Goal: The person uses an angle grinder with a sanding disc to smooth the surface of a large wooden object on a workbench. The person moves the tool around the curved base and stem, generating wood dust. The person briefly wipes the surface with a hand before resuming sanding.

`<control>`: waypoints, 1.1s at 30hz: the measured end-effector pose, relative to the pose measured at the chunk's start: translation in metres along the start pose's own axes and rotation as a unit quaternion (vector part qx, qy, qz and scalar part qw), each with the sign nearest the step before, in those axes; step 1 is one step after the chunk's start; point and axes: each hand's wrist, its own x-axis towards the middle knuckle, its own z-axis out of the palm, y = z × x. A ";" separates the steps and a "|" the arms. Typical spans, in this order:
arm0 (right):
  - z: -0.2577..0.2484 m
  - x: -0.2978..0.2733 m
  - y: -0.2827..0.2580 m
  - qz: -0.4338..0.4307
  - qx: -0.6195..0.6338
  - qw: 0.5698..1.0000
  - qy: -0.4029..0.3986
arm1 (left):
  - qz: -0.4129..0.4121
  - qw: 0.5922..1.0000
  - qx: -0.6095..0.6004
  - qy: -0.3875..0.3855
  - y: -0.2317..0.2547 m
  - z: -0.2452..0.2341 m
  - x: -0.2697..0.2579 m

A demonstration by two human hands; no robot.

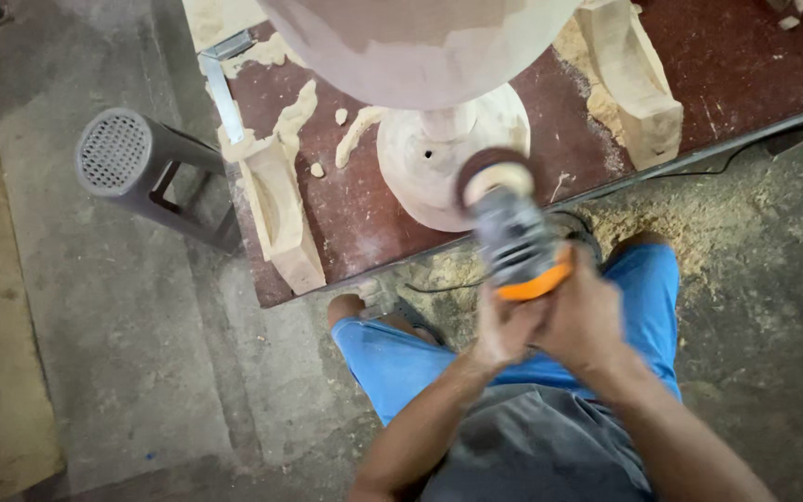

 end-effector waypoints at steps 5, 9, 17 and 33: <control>0.042 -0.013 -0.025 -0.095 -0.079 0.987 -0.105 | -0.010 0.985 -0.046 0.165 -0.042 -0.051 -0.042; 0.036 -0.013 -0.018 -0.120 -0.004 0.993 -0.009 | -0.014 0.992 -0.080 0.099 -0.048 -0.051 -0.046; -0.002 0.008 0.028 0.021 0.056 0.997 0.038 | -0.098 0.989 0.105 -0.026 0.003 0.014 0.032; 0.087 -0.012 0.002 -0.146 0.092 0.985 -0.020 | -0.043 0.992 0.010 0.114 -0.081 -0.109 -0.069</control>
